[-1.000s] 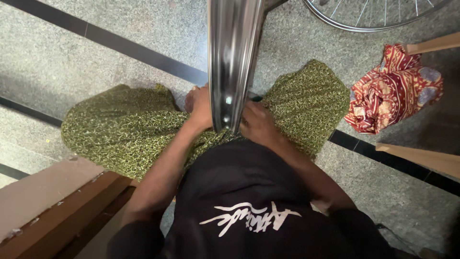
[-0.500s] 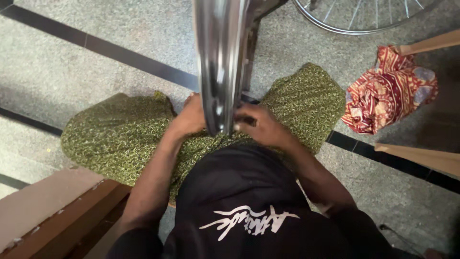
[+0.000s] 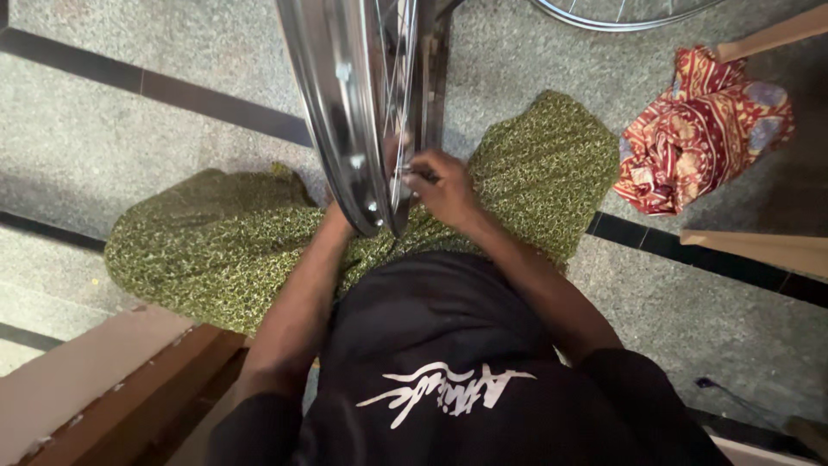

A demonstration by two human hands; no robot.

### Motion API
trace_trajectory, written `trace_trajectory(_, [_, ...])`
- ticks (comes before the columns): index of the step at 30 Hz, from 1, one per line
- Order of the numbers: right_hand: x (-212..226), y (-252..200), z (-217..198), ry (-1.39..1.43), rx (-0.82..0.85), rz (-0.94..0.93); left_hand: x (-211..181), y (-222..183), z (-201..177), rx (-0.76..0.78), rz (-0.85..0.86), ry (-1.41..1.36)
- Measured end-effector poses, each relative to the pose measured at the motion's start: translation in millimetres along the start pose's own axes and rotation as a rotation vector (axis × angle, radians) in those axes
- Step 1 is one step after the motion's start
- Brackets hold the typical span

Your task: The person works on a bicycle wheel by turning the rim and handling spokes or small components on a metal stand while sitting on the floor.

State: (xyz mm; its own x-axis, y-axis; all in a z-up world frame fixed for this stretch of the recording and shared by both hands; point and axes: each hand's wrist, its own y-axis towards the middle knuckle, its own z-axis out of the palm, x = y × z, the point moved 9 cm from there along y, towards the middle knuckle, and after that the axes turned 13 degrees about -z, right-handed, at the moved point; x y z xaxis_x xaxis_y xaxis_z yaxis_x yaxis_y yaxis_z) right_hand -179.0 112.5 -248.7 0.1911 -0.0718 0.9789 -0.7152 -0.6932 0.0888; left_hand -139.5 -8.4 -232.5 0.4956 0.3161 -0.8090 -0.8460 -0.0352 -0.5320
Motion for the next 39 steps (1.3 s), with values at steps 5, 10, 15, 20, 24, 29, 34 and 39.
trace_trajectory(5, [-19.8, -1.0, -41.3, 0.424, -0.313, 0.188, -40.9, 16.2, 11.0, -0.110, 0.067, 0.117])
trace_trajectory(10, [-23.8, 6.3, -36.5, 0.677, -0.204, 0.425, -47.6, 8.3, 13.7, -0.190, 0.118, 0.138])
trace_trajectory(15, [-12.3, 18.9, -17.9, 0.347, -0.086, 0.374, -39.3, 5.2, 7.3, -0.214, 0.107, 0.087])
trace_trajectory(20, [-6.3, 18.8, -3.6, 0.239, 0.030, 0.354, -5.4, 5.2, 12.0, -0.043, -0.165, -0.156])
trace_trajectory(24, [-6.7, 24.9, -0.2, 0.101, 0.121, 0.251, 25.3, 1.6, 2.6, 0.202, -0.135, -0.511])
trace_trajectory(29, [-1.7, 18.4, 6.8, 0.050, 0.207, 0.115, 54.1, -2.0, -24.6, -0.006, 0.024, -0.429])
trace_trajectory(34, [12.4, 2.4, -8.7, -0.140, 0.214, 0.048, 7.0, -9.0, -33.2, -0.379, -0.014, 0.700])
trace_trajectory(39, [92.3, -26.4, 0.2, -0.506, 0.219, -0.406, -29.7, -13.2, -10.7, -0.360, 0.137, 1.100])
